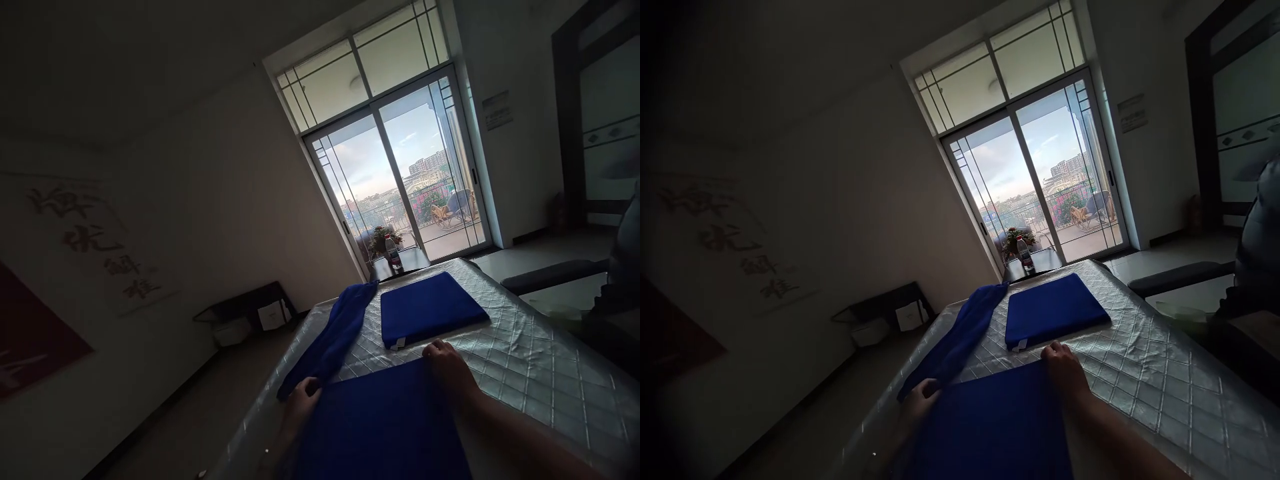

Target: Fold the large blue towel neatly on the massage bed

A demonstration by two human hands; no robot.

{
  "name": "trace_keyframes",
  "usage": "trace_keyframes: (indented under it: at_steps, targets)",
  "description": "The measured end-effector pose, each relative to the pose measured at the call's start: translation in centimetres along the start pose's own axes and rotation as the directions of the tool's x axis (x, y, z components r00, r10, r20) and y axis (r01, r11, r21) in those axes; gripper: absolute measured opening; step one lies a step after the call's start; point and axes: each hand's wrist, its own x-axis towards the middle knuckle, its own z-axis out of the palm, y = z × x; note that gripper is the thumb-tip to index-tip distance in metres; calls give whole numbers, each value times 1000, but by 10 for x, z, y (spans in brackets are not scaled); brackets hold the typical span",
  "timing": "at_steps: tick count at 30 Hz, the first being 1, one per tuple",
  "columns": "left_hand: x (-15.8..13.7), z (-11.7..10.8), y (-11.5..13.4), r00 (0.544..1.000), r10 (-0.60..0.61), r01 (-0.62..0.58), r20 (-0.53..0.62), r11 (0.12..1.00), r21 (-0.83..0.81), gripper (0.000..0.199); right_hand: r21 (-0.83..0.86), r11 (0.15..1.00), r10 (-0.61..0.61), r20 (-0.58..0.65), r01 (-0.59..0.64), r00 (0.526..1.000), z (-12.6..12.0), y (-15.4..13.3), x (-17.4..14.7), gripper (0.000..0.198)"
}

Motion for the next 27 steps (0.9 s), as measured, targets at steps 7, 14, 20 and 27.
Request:
trace_keyframes:
  at_steps: [7, 14, 20, 27]
  targets:
    - [-57, 36, 93, 910, 412, -411, 52, 911, -28, 30, -142, 977, -157, 26, 160, 987, 29, -23, -23, 51]
    - [-91, 97, 175, 708, 669, -670, 227, 738, -84, 49, -272, 939, -185, 111, 209, 976, 49, -15, -32, 61]
    - [-71, 87, 143, 782, 492, -533, 381, 846, 2, 66, -192, 969, -141, 88, 155, 986, 33, -22, -32, 59]
    - [-49, 38, 69, 868, 323, -405, 377, 900, 161, 69, -116, 985, -116, 98, 127, 988, 21, -27, -34, 59]
